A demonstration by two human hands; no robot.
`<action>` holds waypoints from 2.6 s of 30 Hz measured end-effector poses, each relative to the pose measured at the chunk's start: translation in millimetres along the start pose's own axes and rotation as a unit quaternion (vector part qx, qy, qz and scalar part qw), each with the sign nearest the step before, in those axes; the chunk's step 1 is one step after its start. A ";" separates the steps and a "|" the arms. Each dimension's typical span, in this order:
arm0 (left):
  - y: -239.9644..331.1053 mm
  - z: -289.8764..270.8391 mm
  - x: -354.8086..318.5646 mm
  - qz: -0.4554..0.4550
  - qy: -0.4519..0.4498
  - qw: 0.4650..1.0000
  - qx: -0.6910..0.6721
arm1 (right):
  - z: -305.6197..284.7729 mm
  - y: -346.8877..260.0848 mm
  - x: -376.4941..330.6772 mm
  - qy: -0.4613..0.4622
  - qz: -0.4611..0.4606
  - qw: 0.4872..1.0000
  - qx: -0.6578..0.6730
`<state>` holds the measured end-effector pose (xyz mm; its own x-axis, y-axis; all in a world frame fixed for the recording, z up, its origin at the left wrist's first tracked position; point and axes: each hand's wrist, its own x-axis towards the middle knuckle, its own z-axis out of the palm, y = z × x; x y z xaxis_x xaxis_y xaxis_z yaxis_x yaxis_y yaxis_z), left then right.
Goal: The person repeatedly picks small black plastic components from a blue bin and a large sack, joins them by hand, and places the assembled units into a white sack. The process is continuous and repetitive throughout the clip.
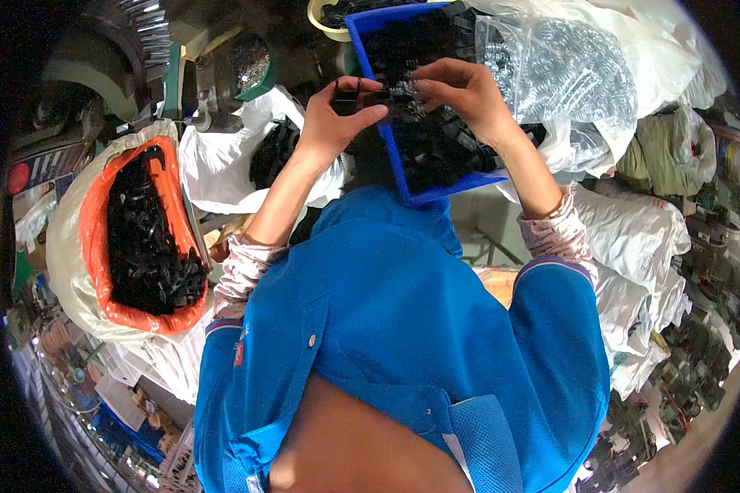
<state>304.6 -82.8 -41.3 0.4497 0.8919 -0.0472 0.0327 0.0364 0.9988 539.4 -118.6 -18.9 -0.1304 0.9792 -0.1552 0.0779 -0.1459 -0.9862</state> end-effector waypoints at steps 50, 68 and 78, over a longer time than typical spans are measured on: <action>-5.1 -81.2 -113.6 0.032 0.361 0.926 -0.109 | 164.6 -2.6 69.9 -0.221 -0.104 0.970 -0.020; -0.8 -87.0 -126.2 -0.095 0.124 0.954 -0.255 | 129.8 -23.7 97.3 -0.254 -0.012 0.965 0.072; 6.8 -75.7 -127.0 -0.121 0.074 0.957 -0.251 | 131.1 -21.5 101.9 -0.304 -0.061 0.950 -0.038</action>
<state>180.1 -161.8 -27.5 0.3499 0.8832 -0.3124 -0.3308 0.4285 0.8408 394.9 -34.2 -21.0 -0.6886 0.7219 -0.0681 0.0943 -0.0040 -0.9955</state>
